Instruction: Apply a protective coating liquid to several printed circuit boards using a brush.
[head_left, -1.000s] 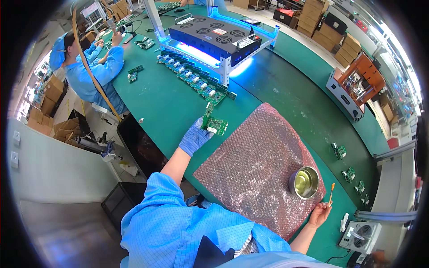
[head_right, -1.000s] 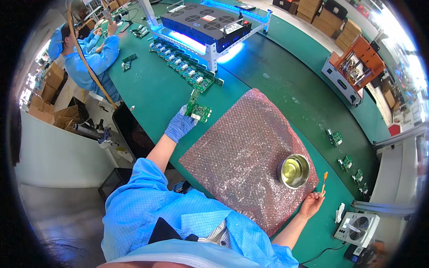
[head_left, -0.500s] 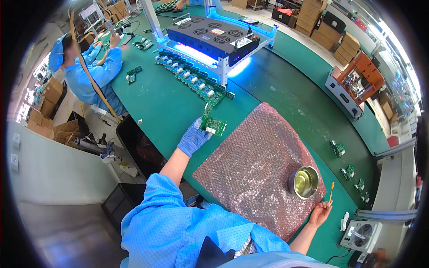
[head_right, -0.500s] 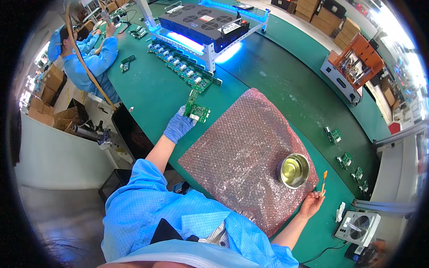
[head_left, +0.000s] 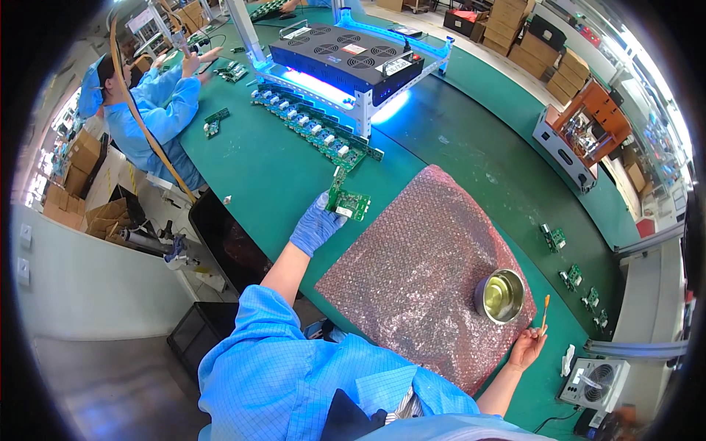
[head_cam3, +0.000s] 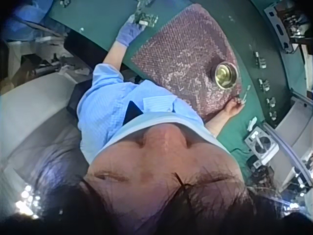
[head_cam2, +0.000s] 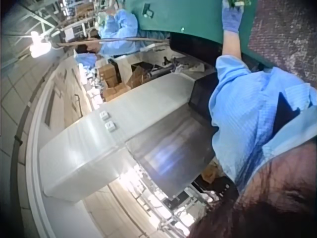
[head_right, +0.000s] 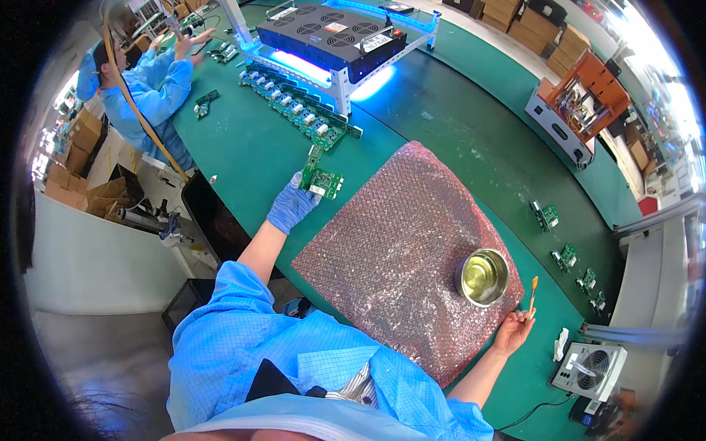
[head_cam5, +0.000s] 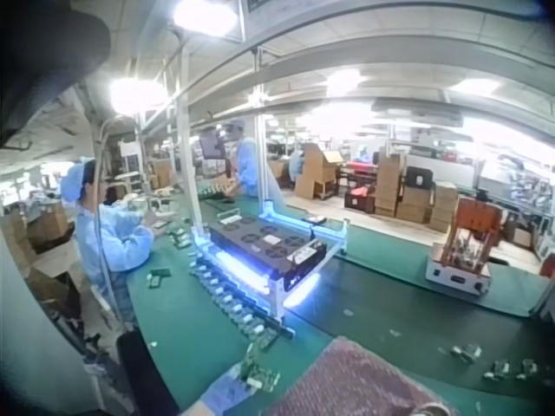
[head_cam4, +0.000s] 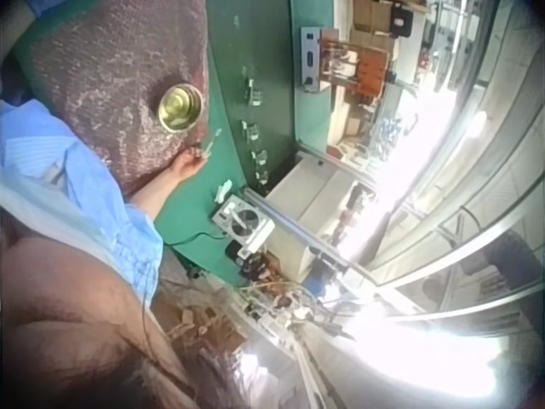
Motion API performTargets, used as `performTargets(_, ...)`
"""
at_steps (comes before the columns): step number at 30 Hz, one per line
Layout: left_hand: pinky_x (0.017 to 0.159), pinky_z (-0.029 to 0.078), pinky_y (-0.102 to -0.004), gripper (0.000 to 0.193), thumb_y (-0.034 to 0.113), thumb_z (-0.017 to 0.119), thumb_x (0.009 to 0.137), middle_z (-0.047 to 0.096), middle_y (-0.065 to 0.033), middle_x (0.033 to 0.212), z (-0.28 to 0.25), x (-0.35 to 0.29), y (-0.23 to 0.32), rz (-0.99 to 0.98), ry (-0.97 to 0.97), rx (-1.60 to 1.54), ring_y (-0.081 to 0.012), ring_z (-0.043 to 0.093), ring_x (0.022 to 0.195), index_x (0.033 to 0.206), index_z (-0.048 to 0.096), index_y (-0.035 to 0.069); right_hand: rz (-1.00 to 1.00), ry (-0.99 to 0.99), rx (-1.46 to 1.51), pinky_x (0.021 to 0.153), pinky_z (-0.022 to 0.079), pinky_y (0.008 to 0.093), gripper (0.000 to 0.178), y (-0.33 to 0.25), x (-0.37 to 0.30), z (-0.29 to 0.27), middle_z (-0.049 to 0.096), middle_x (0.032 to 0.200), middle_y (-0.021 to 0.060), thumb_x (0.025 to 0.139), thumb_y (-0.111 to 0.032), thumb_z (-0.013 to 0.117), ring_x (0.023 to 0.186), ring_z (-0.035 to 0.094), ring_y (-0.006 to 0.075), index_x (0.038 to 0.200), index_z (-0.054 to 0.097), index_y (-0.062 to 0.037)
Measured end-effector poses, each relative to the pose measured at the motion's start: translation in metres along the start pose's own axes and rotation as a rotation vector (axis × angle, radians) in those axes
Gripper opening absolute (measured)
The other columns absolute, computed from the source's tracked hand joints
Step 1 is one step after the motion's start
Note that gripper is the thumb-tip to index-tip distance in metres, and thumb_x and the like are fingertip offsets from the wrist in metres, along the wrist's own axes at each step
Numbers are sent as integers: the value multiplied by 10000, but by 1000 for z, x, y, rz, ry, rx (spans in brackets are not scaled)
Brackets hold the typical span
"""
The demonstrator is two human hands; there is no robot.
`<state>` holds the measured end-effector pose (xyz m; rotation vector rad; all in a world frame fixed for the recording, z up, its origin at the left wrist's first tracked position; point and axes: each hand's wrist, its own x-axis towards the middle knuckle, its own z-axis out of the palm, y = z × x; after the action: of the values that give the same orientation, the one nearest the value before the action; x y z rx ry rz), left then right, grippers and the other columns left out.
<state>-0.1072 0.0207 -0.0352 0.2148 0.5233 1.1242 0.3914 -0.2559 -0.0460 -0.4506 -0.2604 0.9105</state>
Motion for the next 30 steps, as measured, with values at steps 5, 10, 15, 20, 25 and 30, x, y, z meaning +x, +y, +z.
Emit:
performTargets(5,676,479,-335,369,256,628,726,523,-66,1039,-4,2,0,6,22,0,-210,517,922,1029,496,93,8,-7,21,641,373,253,294,0,2,-2,459,789,54,856,-187,446,695,413,140,1083,429,-1)
performTargets(10,676,481,-337,355,249,617,737,524,-71,1032,1,0,0,17,-26,8,-212,517,918,1028,496,87,4,-15,11,645,374,253,298,0,1,-1,457,786,51,857,-184,442,695,414,138,1090,420,0)
performTargets(15,688,483,-343,338,227,609,744,528,-75,1023,0,0,0,2,-52,-28,-219,516,918,1023,496,74,-14,5,-15,623,378,242,275,1,0,1,484,783,56,853,-183,449,674,418,134,1064,441,-6)
performTargets(20,699,479,-340,323,224,612,742,530,-76,1019,2,0,0,15,-11,-26,-219,517,914,1007,505,73,-2,-18,3,627,384,248,277,0,1,-2,490,790,59,857,-186,442,679,425,137,1066,441,-5)
performTargets(25,700,478,-338,313,221,611,742,530,-76,1020,-1,4,-1,22,-6,-23,-220,516,915,999,509,75,-17,24,-26,646,386,257,294,1,2,-1,465,780,43,857,-186,443,685,416,132,1083,428,1)
performTargets(30,695,478,-340,306,216,608,744,530,-76,1022,-4,6,1,9,-12,-32,-223,517,914,997,508,74,-13,-22,-41,650,411,259,283,1,4,-3,489,788,48,863,-200,426,703,454,144,1078,440,-16)
